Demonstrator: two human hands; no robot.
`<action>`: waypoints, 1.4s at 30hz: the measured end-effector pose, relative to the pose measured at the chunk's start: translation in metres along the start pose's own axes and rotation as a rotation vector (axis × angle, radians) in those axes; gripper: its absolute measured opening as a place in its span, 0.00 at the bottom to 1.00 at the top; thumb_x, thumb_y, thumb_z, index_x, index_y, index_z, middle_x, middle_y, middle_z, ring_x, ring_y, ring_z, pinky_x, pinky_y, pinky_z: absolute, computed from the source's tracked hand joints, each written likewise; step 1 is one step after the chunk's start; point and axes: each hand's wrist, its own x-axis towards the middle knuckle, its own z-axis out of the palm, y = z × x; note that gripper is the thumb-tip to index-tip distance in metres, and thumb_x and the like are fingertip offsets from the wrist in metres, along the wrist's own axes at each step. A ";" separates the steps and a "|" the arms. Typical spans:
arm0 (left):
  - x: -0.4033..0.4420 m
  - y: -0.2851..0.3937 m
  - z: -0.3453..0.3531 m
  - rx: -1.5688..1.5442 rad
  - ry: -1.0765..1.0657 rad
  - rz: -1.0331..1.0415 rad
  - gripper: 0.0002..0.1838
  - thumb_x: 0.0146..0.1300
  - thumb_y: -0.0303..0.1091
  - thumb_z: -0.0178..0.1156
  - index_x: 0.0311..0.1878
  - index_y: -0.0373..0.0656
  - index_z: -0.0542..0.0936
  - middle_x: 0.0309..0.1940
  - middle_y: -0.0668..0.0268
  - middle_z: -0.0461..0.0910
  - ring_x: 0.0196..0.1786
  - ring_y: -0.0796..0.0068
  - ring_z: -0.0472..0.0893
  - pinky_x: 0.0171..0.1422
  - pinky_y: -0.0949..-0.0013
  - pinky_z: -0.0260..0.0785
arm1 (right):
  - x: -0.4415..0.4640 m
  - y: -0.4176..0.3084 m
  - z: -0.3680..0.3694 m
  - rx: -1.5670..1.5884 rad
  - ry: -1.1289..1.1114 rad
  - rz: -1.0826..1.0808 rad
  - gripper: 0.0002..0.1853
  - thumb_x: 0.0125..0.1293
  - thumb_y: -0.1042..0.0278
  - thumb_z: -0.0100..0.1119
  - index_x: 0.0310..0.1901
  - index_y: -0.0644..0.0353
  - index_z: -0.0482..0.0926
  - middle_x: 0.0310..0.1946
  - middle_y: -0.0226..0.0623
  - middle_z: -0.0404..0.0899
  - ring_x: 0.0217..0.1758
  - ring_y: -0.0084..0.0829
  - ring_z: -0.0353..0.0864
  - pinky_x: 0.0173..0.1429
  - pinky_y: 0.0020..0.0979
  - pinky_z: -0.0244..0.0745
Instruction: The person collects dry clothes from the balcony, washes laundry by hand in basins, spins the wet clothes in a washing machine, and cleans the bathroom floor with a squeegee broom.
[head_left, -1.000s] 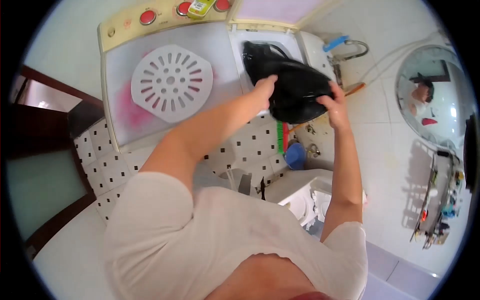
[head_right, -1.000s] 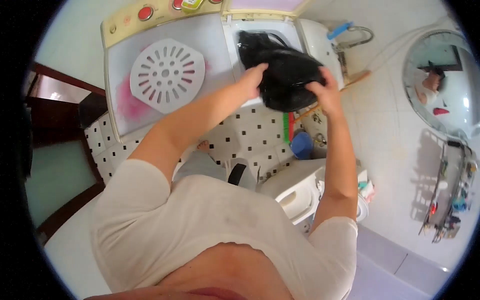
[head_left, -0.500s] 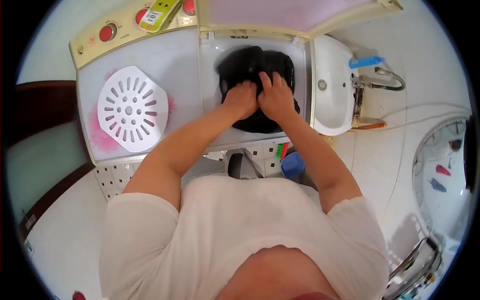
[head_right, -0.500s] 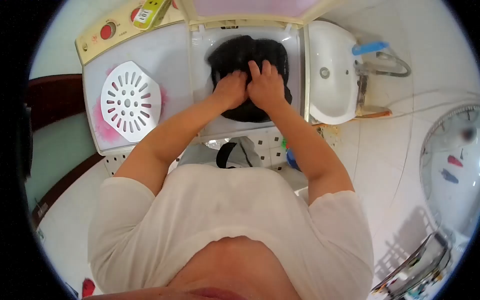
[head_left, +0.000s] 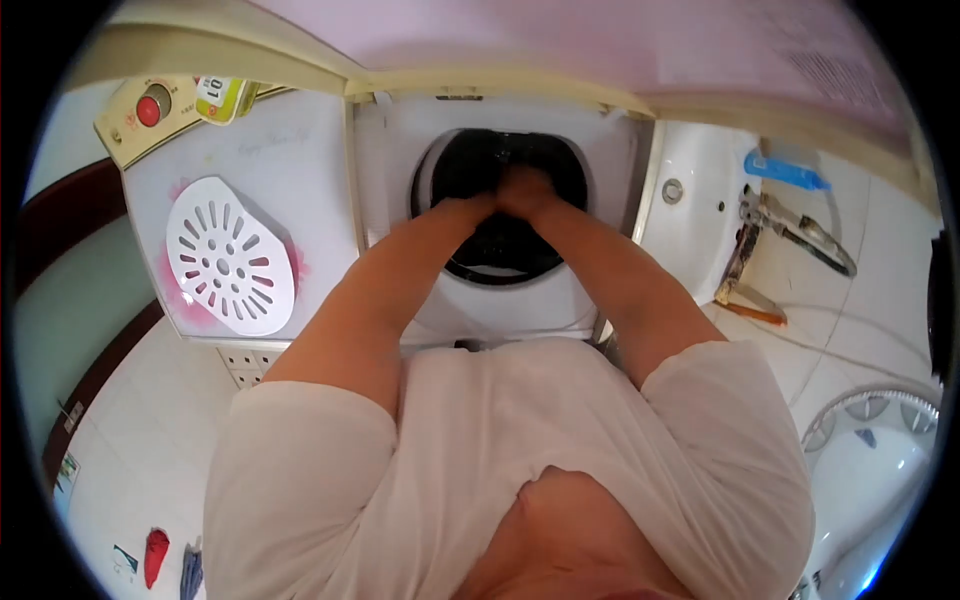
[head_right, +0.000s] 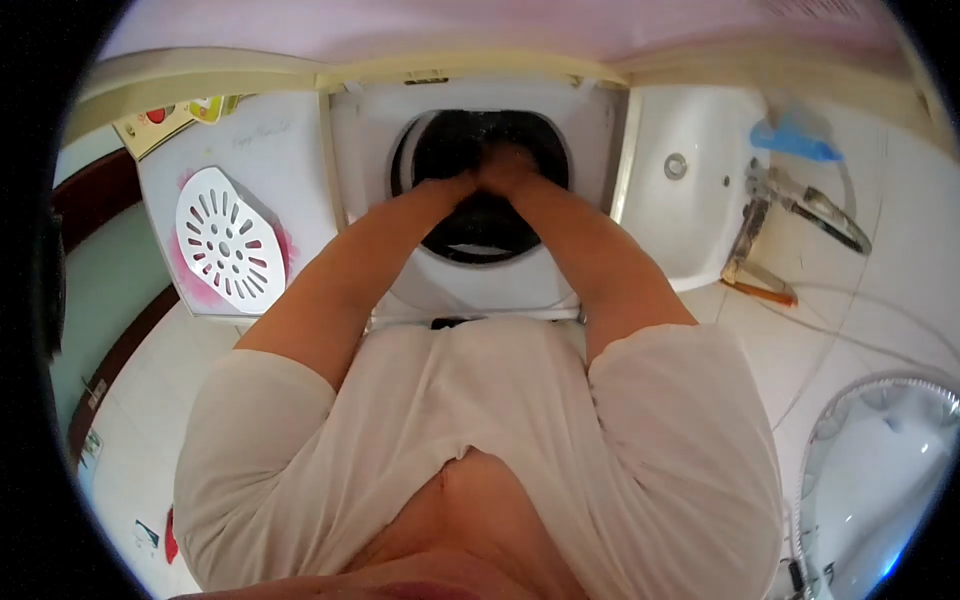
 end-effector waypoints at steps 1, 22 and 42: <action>0.003 -0.002 -0.005 0.008 -0.019 -0.011 0.18 0.60 0.36 0.48 0.50 0.40 0.76 0.53 0.54 0.74 0.54 0.54 0.75 0.55 0.56 0.67 | 0.006 -0.002 -0.003 -0.015 -0.011 -0.018 0.18 0.53 0.58 0.51 0.40 0.61 0.81 0.42 0.50 0.79 0.46 0.45 0.78 0.52 0.41 0.72; 0.016 0.008 0.011 0.246 -0.200 -0.065 0.19 0.58 0.36 0.53 0.52 0.39 0.75 0.54 0.55 0.73 0.55 0.57 0.74 0.53 0.59 0.69 | -0.028 -0.016 0.038 -0.435 -0.379 0.063 0.23 0.55 0.67 0.54 0.55 0.61 0.70 0.47 0.46 0.77 0.51 0.41 0.77 0.51 0.37 0.74; -0.091 0.085 -0.029 0.928 -0.193 -0.077 0.22 0.51 0.39 0.63 0.50 0.40 0.77 0.50 0.59 0.75 0.52 0.57 0.75 0.48 0.60 0.72 | -0.093 -0.056 -0.048 -0.305 0.156 -0.018 0.30 0.53 0.70 0.54 0.58 0.70 0.59 0.39 0.59 0.76 0.43 0.50 0.78 0.48 0.40 0.74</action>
